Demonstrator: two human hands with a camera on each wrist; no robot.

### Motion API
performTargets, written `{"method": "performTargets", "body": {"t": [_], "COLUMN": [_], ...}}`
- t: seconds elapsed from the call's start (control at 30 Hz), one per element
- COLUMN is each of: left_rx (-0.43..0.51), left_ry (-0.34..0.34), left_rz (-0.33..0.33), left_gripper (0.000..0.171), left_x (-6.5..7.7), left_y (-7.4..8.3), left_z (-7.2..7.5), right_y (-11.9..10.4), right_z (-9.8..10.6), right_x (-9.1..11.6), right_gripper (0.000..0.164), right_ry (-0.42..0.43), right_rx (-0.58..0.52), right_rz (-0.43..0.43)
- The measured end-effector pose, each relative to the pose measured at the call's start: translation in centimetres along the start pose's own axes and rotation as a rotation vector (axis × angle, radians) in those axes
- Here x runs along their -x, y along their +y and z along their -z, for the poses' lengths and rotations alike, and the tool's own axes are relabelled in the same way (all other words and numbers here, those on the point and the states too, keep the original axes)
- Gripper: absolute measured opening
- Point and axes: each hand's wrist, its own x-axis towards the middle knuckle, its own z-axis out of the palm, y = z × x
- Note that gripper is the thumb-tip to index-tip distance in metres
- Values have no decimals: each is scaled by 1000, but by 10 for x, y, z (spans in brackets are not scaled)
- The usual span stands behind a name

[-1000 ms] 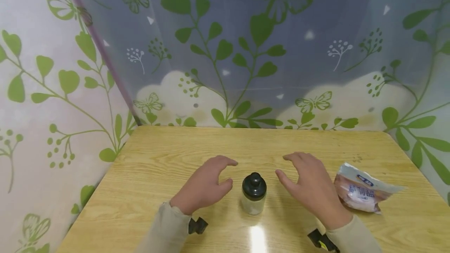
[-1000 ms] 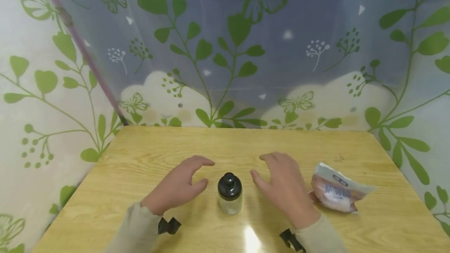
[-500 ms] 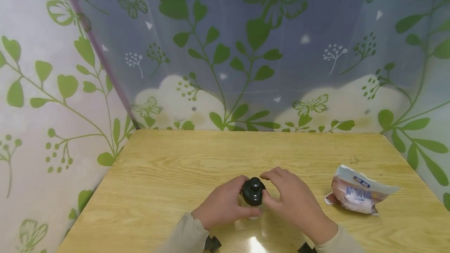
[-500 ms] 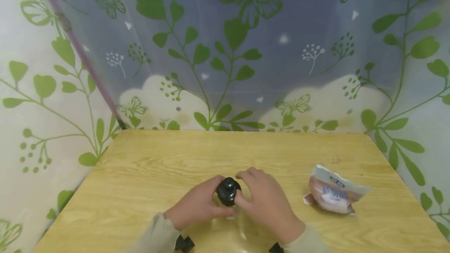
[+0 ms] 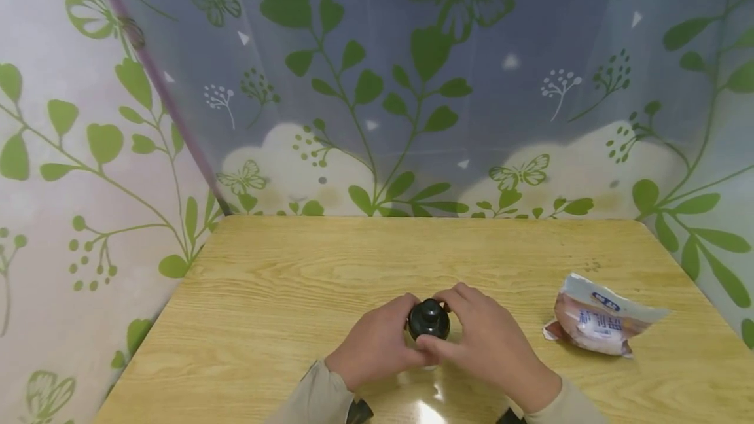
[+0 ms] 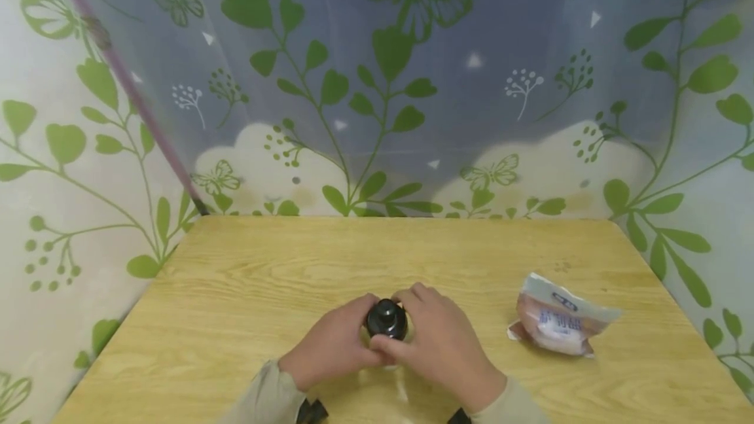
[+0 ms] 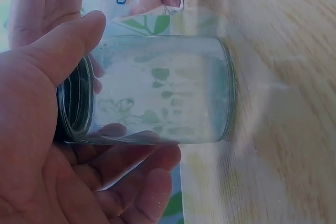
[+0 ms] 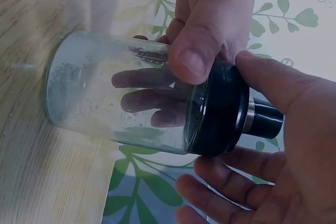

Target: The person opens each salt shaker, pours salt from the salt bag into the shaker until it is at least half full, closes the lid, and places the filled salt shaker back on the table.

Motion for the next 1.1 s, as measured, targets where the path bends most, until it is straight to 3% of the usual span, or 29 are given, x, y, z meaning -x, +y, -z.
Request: {"method": "performTargets", "body": {"t": [0.3,1.1], "left_rx": [-16,28], "left_ry": [-10,-44], "left_rz": [23,-8], "left_gripper": [55,54], "left_x": [0,1], "left_y": [1,1], "left_z": [-1,2], "right_y": [-1,2], "right_z": [1,-1], "right_x": [1,-1], "right_gripper": [48,39], "right_ry": [10,18], "right_rx": [-21,-68], "right_rz": [26,96]}}
